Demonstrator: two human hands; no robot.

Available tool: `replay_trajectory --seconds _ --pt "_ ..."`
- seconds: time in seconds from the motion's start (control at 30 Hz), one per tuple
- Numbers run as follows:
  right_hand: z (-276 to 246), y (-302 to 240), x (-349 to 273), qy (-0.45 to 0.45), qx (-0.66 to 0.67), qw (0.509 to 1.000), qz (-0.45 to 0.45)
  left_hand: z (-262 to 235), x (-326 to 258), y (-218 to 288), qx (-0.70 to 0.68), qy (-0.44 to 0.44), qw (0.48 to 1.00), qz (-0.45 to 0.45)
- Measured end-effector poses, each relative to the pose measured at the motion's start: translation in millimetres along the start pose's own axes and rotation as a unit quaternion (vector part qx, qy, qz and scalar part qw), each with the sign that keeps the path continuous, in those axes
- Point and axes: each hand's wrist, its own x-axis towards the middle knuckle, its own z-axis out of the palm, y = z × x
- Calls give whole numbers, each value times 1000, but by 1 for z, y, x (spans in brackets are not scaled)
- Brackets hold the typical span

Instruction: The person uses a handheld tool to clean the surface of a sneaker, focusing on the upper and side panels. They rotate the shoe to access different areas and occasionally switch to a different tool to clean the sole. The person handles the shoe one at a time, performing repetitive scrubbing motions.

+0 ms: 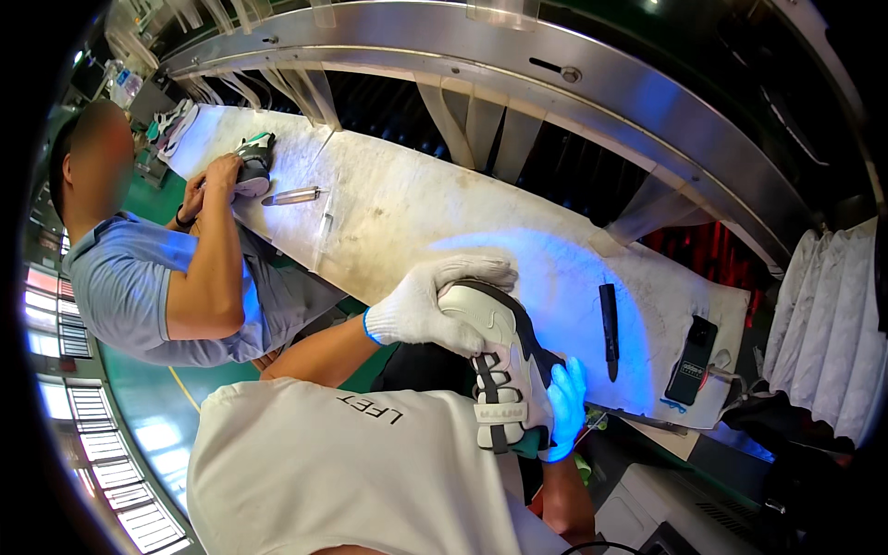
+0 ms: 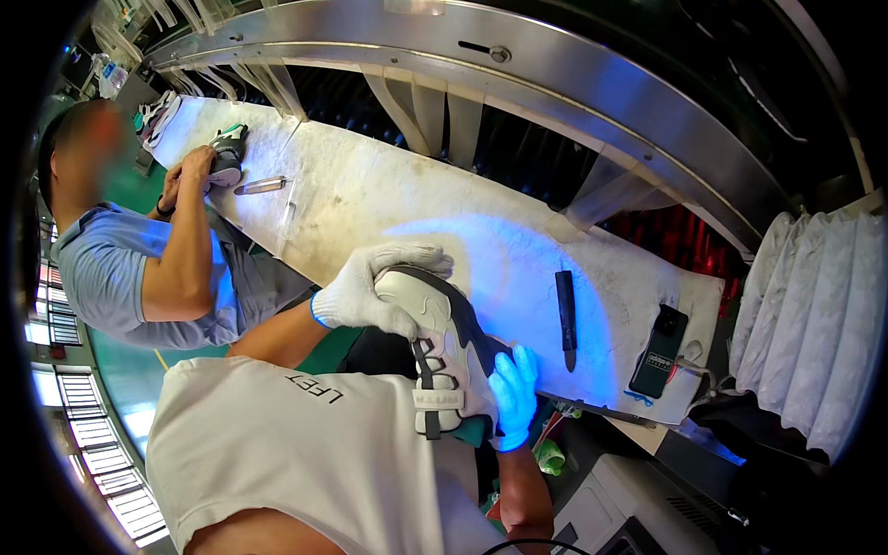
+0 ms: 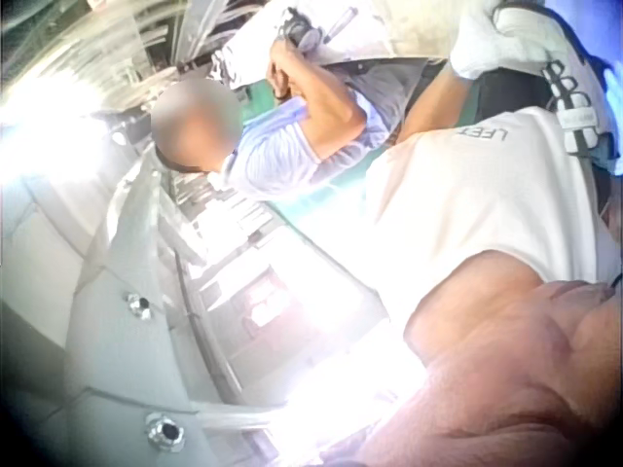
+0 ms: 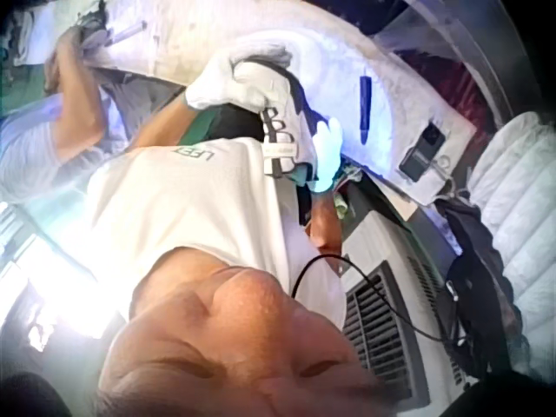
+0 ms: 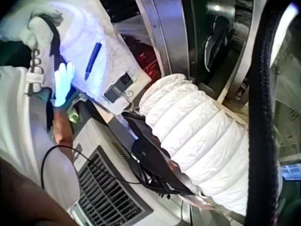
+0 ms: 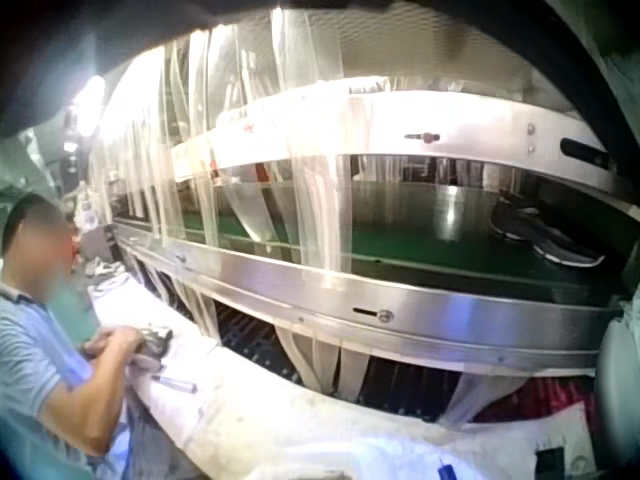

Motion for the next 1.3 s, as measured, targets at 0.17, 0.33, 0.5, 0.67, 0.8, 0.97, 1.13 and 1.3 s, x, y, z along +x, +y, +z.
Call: replay_trajectory --seconds 0.17,0.33,0.5,0.67,0.8,0.97,1.13,1.3 --pt "5 18 -25 11 -6 1000 -14 -5 1 9 135 -53 989 -2" --pt "0 -4 22 22 20 999 -32 -9 4 3 290 -63 949 106" --pt "-6 -3 26 14 32 999 -32 -1 12 29 380 -102 910 130" --pt "-7 2 27 -7 19 998 -51 -13 19 27 401 -159 888 160" --pt "-24 15 42 -105 361 884 279 -37 13 -4 58 -177 981 51" --pt "3 10 99 -30 288 890 353 -35 -18 -89 -203 184 961 35" --pt "-2 35 86 -56 278 880 381 -22 0 -56 -177 248 940 -156" --pt "-1 27 101 -32 284 901 326 -64 0 -59 -204 134 962 -126"
